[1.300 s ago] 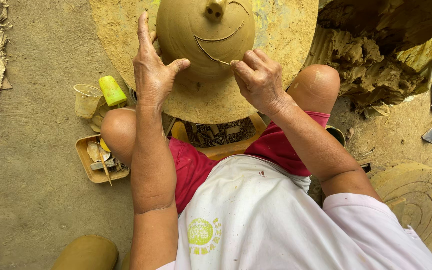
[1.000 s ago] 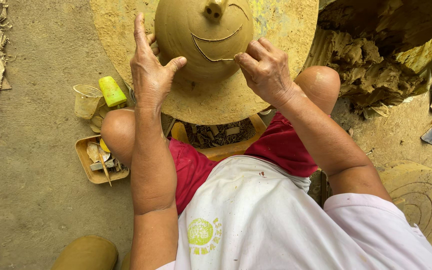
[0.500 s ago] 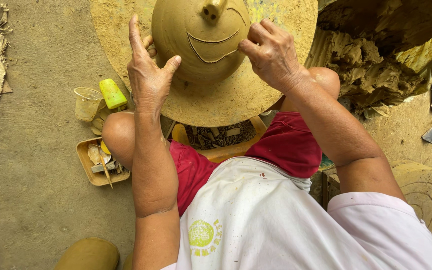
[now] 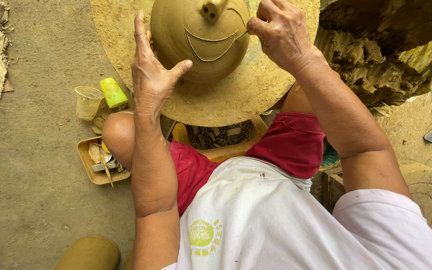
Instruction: The person sculpts features onto a clay face structure on a wheel. The person attaches a clay strip to form a mouth, cuts away a section of clay using a knife to open the mouth cavity, and uses their fingers to shape and smooth the clay lips and surrounding features.
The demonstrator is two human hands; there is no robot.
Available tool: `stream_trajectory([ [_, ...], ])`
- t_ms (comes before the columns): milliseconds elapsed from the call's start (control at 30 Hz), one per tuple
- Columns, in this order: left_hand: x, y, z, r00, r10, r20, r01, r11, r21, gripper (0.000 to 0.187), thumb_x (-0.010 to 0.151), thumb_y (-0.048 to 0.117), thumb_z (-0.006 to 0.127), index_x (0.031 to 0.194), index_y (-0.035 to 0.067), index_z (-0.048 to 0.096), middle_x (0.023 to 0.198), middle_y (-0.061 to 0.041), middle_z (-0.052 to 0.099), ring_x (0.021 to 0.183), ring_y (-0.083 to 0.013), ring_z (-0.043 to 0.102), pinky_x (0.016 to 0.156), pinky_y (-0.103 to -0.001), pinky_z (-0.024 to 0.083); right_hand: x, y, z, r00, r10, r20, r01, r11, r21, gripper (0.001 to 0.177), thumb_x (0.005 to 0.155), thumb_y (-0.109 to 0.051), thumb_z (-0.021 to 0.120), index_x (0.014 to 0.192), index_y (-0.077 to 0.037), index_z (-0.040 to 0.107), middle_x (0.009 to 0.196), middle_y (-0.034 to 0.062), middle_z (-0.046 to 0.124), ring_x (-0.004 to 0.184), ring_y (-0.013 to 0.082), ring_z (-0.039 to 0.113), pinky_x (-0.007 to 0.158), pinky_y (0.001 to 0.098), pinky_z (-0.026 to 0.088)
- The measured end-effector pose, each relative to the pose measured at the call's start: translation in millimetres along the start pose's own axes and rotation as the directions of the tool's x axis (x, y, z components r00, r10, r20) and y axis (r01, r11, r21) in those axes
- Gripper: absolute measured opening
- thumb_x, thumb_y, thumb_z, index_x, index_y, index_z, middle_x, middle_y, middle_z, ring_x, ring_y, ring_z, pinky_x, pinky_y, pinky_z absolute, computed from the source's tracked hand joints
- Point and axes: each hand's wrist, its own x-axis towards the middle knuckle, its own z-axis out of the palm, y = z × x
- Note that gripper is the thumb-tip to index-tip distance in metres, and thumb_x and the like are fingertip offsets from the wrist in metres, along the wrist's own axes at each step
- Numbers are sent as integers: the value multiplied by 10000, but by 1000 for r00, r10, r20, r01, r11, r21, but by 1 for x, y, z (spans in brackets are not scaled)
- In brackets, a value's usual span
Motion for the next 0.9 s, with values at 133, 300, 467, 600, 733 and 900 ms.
stream_trajectory([
  [133, 1, 2, 1, 1000, -9, 15, 10, 999, -40, 1360, 690, 115, 1060, 1662, 220, 114, 1566, -253, 526, 1439, -369, 564, 1214, -432, 458, 1, 9, 1, 999, -32, -21, 31, 999, -31, 145, 1040, -69, 742, 939, -173, 725, 935, -6, 658, 953, 142, 630, 729, 312, 556],
  [300, 1, -2, 3, 998, 60, -27, -60, 998, 5, 1345, 671, 82, 1062, 1658, 214, 158, 1597, -265, 465, 1482, -389, 490, 1247, -436, 444, 5, 13, 5, 999, -12, 39, 14, 999, -37, 157, 1054, -33, 726, 967, -164, 721, 974, -1, 683, 914, 135, 652, 735, 310, 545],
  [467, 2, -1, 2, 1000, -8, 1, 8, 1000, -27, 1329, 657, 107, 1056, 1653, 192, 179, 1583, -237, 497, 1473, -365, 521, 1218, -425, 433, -3, 15, -5, 1000, 14, -17, -15, 999, -31, 148, 1060, -85, 751, 939, -160, 713, 1006, 9, 695, 900, 160, 656, 704, 333, 543],
  [600, 0, 4, -3, 1000, 6, 19, -8, 998, 62, 1213, 766, 162, 1006, 1640, 164, 165, 1582, -260, 477, 1440, -393, 502, 1197, -441, 439, -34, 2, -27, 957, 288, -20, -282, 947, 153, 171, 1051, -168, 824, 949, -99, 706, 918, 50, 657, 850, 184, 624, 690, 339, 537],
  [733, -7, -1, -3, 999, -12, 40, 10, 999, 35, 1035, 887, 151, 884, 1653, 170, 187, 1580, -251, 514, 1445, -375, 545, 1218, -424, 460, -65, -56, -25, 739, 656, 152, -589, 520, 619, 116, 1046, -68, 721, 933, -82, 695, 939, 34, 637, 819, 102, 621, 642, 230, 573],
  [900, -16, 1, 1, 989, -148, -27, 146, 988, -53, 834, 944, 133, 797, 1589, 117, 268, 1513, -272, 486, 1316, -378, 577, 1065, -397, 534, -81, -130, -30, 749, 623, 225, -561, 416, 716, 72, 947, -23, 767, 920, -60, 712, 871, 24, 666, 748, 118, 629, 633, 271, 564],
])
